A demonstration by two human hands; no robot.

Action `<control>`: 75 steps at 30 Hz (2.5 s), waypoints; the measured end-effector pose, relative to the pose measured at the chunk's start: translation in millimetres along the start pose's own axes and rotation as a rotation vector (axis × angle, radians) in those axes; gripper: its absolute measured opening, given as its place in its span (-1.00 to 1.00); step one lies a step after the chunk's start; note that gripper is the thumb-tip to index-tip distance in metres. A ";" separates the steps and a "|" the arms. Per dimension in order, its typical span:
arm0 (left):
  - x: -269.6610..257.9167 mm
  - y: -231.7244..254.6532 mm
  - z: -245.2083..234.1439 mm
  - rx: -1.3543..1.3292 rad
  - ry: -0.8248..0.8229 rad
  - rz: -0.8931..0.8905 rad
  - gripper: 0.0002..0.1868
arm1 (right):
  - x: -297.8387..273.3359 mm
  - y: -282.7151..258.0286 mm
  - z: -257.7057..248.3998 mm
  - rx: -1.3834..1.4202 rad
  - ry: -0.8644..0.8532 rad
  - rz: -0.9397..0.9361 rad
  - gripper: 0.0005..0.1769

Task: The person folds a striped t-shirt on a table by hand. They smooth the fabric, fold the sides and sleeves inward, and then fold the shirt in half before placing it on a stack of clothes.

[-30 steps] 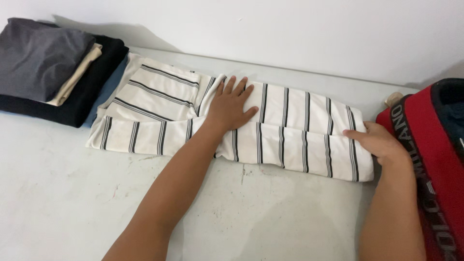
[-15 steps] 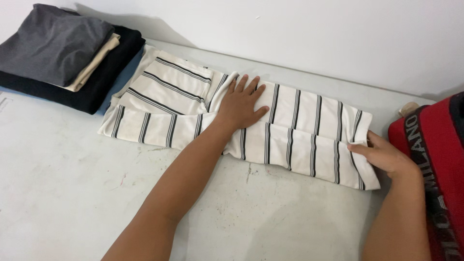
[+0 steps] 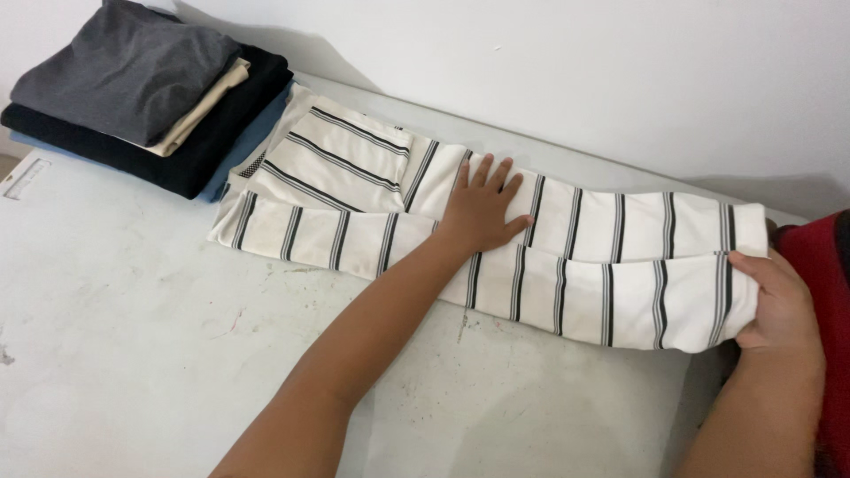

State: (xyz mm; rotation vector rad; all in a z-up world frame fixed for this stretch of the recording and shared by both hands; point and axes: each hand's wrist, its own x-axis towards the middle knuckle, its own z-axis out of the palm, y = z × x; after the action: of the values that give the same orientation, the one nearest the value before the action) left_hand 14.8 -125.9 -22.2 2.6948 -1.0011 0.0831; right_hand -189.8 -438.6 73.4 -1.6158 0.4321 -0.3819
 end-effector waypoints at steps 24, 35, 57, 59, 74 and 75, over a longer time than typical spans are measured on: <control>-119.8 -129.4 -74.8 0.006 -0.109 -0.202 -0.05 | -2.2 -55.3 272.7 -0.413 -0.317 0.198 -0.25; -117.1 -128.6 -74.4 0.037 -0.140 -0.201 -0.10 | 1.6 6.6 354.5 -0.998 -0.453 -0.068 -0.03; -141.7 -75.8 -92.2 -0.191 -0.094 0.123 -0.48 | 31.7 22.0 273.8 -1.134 -0.668 -0.651 -0.28; -142.8 -78.9 -94.8 -0.228 -0.184 0.083 -0.38 | 37.7 25.9 269.1 -1.161 -0.673 -0.638 -0.28; -137.0 -72.9 -129.4 -0.128 -0.551 -0.273 0.03 | 30.2 47.9 226.2 -1.267 -0.515 -0.576 -0.21; -134.8 -75.8 -128.6 -0.134 -0.526 -0.224 0.04 | 22.7 45.7 222.3 -1.278 -0.493 -0.566 -0.23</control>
State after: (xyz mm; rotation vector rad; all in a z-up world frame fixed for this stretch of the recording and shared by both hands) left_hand -33.6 48.7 65.0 2.7337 -0.7787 -0.7401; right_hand -63.7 -260.2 8.1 -2.9935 -0.2770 -0.0657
